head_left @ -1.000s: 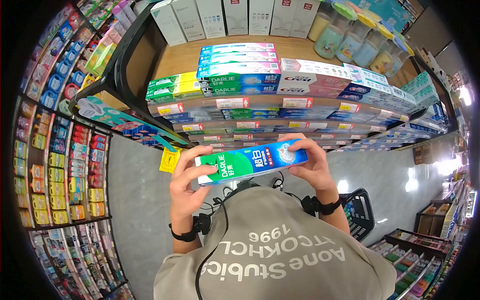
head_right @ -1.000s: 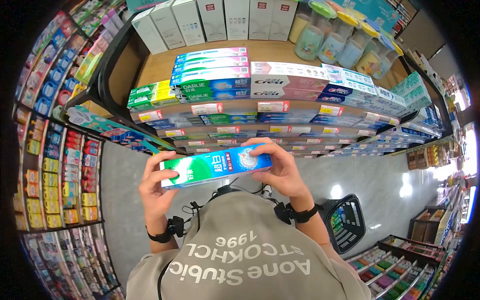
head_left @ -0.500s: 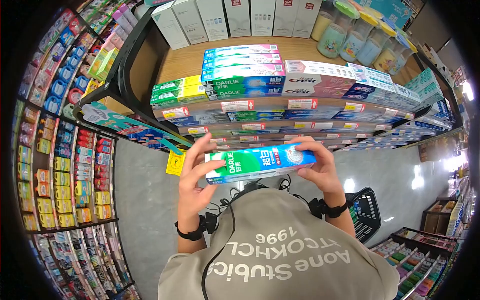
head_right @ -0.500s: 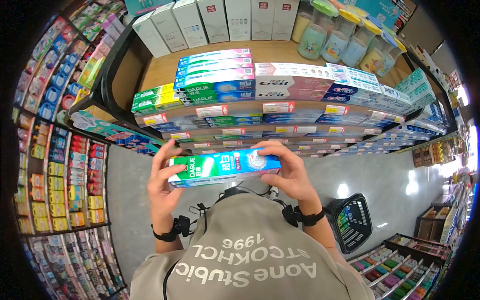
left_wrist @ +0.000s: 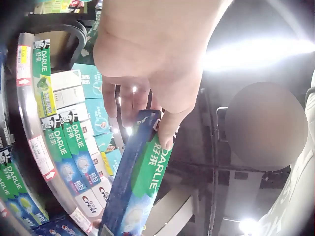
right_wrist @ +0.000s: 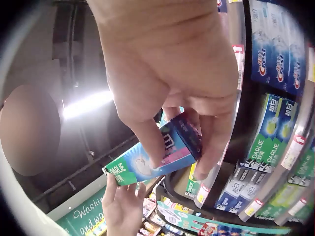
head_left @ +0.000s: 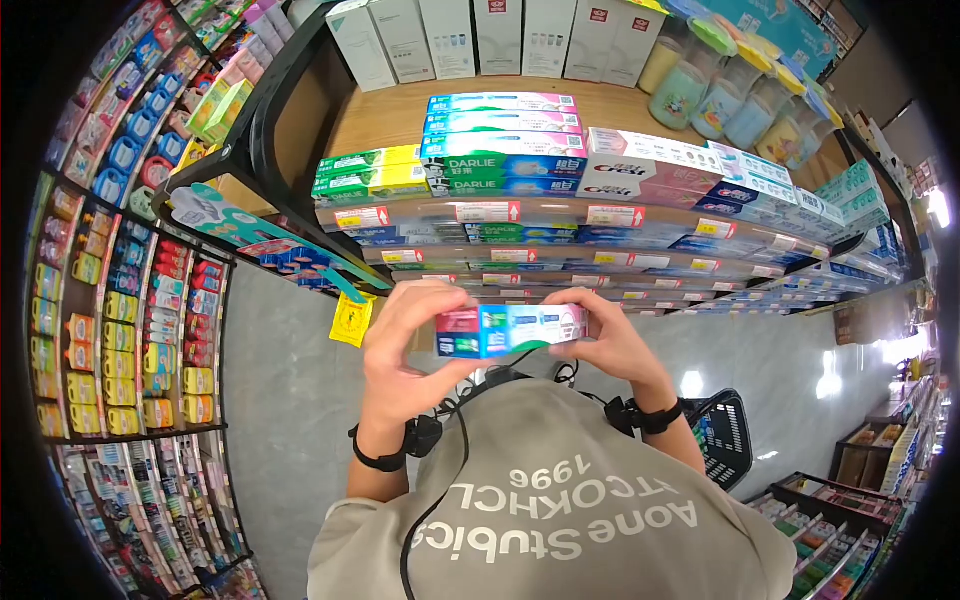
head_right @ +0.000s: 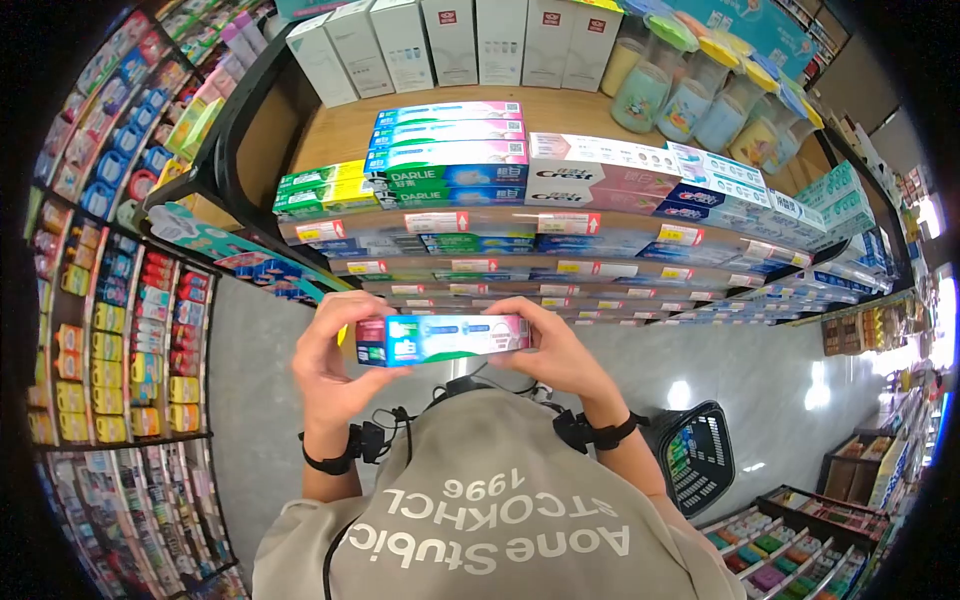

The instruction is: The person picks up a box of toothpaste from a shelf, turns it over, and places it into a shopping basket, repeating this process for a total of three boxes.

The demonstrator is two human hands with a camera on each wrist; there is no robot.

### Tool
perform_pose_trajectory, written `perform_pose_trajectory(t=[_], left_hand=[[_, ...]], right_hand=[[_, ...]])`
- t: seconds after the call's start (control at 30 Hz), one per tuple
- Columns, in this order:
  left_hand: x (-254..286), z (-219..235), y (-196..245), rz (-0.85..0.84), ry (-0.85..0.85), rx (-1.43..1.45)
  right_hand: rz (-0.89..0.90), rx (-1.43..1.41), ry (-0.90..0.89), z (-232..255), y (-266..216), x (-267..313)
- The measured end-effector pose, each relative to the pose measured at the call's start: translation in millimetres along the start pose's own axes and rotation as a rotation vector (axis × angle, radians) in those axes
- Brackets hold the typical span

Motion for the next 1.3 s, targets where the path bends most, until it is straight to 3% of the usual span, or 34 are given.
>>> perform_pose_trajectory(t=[0.13, 0.43, 0.53, 0.67, 0.8, 0.93, 1.1, 1.3], left_hand=[[-6.9, -9.1, 5.0, -0.063, -0.020, 0.000], [-11.0, -18.7, 6.0, -0.030, -0.020, 0.030], [-3.3, -13.4, -3.5, 0.048, 0.025, 0.032], [22.9, 5.1, -33.1, 0.370, 0.217, 0.263], [40.6, 12.0, -59.4, 0.499, -0.021, 0.164], [49.9, -0.8, -66.1, 0.592, -0.192, 0.140], [52.3, -15.5, -66.5, 0.587, -0.284, 0.040], [50.0, -22.0, -64.6, 0.573, -0.317, 0.017]], right_hand=[[0.023, -0.005, -0.014, 0.1, 3.3, -5.6], [-0.034, 0.092, -0.030, -2.4, 6.3, -5.9], [-0.021, 0.095, 0.025, 0.5, 2.9, -4.7], [0.069, -0.004, 0.183, 15.1, -11.8, 1.2], [0.195, 0.007, 0.247, 24.0, -30.1, 12.6], [0.413, 0.262, 0.298, 12.4, -57.5, 19.6], [0.603, 0.423, 0.316, -3.4, -82.9, 19.5], [0.640, 0.430, 0.310, -1.8, -85.8, 21.9]])
Point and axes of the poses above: each hand's wrist, its own x-axis away from the middle knuckle, its own z-axis out of the back of the hand, y = z × x, the point moved 4 cm from there along -x, towards the middle knuckle, and after that the axes turned 4 degrees about -z, right-handed, at the moved point
